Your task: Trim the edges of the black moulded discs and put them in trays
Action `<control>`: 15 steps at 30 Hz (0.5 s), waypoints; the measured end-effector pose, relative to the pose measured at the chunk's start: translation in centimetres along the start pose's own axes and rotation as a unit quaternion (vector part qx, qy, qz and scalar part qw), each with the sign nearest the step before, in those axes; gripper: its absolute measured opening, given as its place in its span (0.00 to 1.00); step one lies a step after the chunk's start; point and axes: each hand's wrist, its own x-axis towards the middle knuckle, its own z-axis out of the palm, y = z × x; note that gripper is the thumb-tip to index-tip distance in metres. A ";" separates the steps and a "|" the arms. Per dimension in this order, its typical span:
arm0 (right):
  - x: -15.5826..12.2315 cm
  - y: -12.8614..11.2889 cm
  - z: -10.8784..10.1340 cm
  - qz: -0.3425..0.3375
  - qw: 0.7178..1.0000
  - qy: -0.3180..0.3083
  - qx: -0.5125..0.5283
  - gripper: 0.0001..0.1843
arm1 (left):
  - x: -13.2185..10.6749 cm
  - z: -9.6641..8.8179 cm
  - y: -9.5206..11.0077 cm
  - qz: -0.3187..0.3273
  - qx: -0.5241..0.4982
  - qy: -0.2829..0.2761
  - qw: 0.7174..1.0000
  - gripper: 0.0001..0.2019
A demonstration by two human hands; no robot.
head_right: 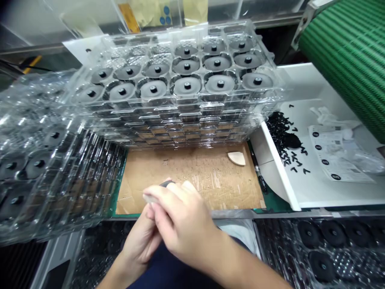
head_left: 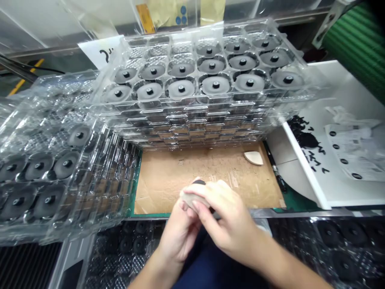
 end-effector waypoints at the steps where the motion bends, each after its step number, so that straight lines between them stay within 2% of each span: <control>1: 0.2 -0.3 0.0 -0.002 0.999 -0.051 -0.006 0.12 | -0.1 -0.1 0.1 -0.003 0.008 0.007 1.000 0.25; 3: 0.5 -0.6 0.1 0.017 0.993 -0.116 -0.015 0.12 | -0.2 -0.2 0.2 -0.004 0.017 0.024 1.000 0.25; 4: 0.6 -0.6 0.3 0.020 0.994 -0.108 -0.029 0.11 | -0.3 -0.2 0.3 -0.007 0.019 0.024 0.999 0.23; 7: 0.6 -0.7 0.9 -0.019 0.998 0.001 -0.068 0.14 | -0.5 0.1 0.5 -0.024 0.024 -0.015 0.999 0.20; 8: 0.4 -0.7 1.0 -0.032 0.998 0.011 -0.058 0.14 | -0.6 0.2 0.6 -0.025 0.024 -0.028 0.999 0.21; 10: -0.2 -0.7 0.5 -0.036 0.998 -0.043 -0.018 0.13 | -0.7 0.1 0.9 -0.020 0.023 -0.034 0.999 0.27; 12: -1.0 -0.7 -0.6 -0.002 0.994 -0.106 -0.003 0.12 | -0.8 0.0 1.1 -0.022 0.020 -0.031 0.999 0.31; 15: -1.7 -0.7 -2.2 0.047 0.991 -0.110 -0.056 0.11 | -0.7 -0.1 1.2 -0.031 0.013 -0.048 0.998 0.34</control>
